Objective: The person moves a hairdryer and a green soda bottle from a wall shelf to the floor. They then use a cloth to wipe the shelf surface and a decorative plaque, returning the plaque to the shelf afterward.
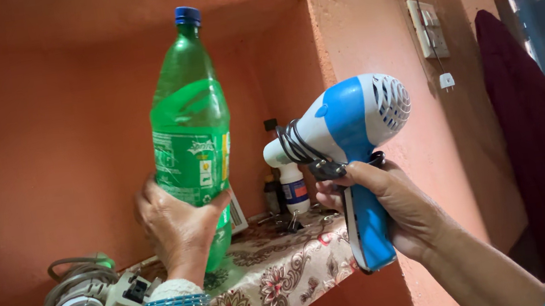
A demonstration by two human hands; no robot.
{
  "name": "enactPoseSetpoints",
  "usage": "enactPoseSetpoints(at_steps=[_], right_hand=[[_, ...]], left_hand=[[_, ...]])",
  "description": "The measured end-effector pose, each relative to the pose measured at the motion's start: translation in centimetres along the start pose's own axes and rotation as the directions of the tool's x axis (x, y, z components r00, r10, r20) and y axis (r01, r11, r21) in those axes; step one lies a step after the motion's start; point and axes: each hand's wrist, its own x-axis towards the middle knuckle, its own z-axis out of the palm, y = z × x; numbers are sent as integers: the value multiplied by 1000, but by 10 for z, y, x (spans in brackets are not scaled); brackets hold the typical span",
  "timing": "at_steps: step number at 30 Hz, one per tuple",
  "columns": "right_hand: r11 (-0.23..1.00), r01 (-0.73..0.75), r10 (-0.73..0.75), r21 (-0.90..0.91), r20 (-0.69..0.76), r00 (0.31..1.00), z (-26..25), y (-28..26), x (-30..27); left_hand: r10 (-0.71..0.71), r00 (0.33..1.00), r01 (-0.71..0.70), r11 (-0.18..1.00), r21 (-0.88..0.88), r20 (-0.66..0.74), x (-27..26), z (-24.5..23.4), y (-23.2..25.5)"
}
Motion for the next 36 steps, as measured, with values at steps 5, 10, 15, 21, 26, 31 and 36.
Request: enactPoseSetpoints(at_steps=[5,10,15,21,26,31,36], right_hand=[[999,-20,19,-49,-34,999,-4,-1,-2],[999,-27,26,-47,-24,999,-5,1,-1],[999,-3,2,-54,-15,1000,-5,3,1],[995,1,-2,-98,-8,1000,-6,5,1],[999,-18,18,-37,-10,1000,-7,6,1],[1000,-12,12,-19,1,1000,-8,9,1],[1000,-10,10,11,-9,1000,-9,10,0]], left_hand=[[-78,997,78,995,-57,10,7,8,-19],[-84,993,86,996,23,-78,14,16,-38],[-170,986,169,985,-10,-3,13,19,-30],[-171,985,171,985,-12,17,14,23,-35],[-212,976,212,977,24,39,17,25,-38],[-162,987,161,986,35,11,14,26,-38],[-197,979,197,980,14,58,13,23,-36]])
